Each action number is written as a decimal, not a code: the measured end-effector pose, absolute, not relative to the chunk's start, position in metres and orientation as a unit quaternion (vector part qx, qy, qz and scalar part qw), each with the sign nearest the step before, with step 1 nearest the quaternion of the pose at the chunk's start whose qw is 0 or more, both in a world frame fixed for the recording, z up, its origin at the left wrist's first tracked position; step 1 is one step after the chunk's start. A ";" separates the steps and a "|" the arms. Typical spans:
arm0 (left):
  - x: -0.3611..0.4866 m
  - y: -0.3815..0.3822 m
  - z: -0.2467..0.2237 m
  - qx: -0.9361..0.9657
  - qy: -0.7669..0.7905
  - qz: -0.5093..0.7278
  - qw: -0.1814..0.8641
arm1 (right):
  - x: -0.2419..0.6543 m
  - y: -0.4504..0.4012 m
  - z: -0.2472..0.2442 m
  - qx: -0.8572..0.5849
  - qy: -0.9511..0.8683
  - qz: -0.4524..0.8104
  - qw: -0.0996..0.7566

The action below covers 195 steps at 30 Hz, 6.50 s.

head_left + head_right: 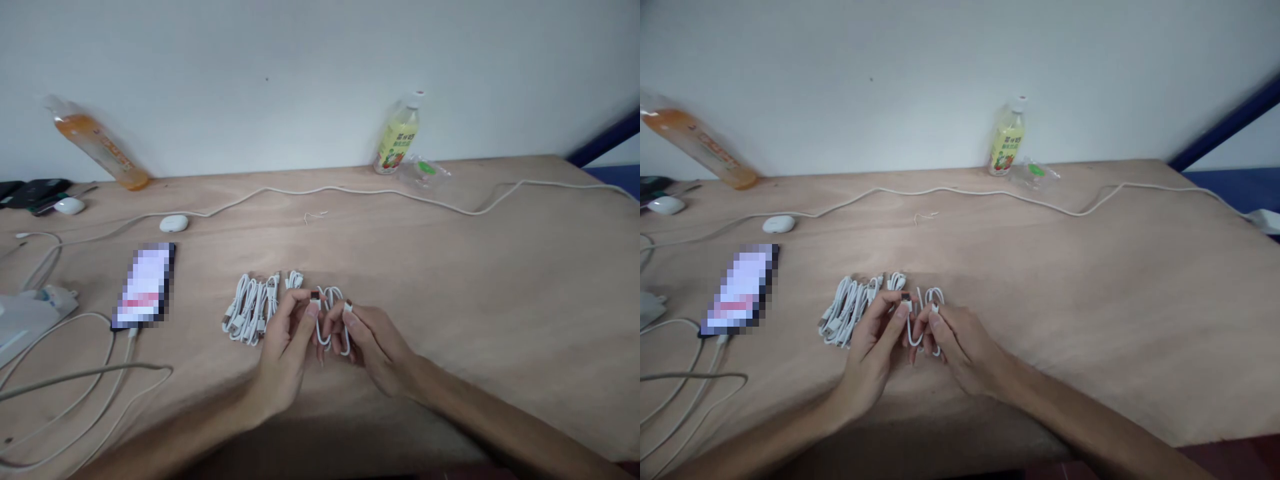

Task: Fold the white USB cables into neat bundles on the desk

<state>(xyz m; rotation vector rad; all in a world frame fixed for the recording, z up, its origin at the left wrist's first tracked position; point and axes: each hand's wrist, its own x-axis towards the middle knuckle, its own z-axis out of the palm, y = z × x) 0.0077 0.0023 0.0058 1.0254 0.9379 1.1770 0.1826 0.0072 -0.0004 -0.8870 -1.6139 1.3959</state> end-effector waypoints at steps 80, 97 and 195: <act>0.004 -0.004 0.002 0.440 0.404 0.487 0.637 | 0.178 0.012 0.009 -0.348 -0.539 0.641 0.422; 0.005 0.007 0.007 0.393 0.379 0.509 0.665 | 0.179 0.022 0.000 -0.315 -0.427 0.724 0.441; 0.005 -0.002 0.008 0.476 0.450 0.508 0.559 | 0.185 0.018 0.010 -0.381 -0.620 0.569 0.382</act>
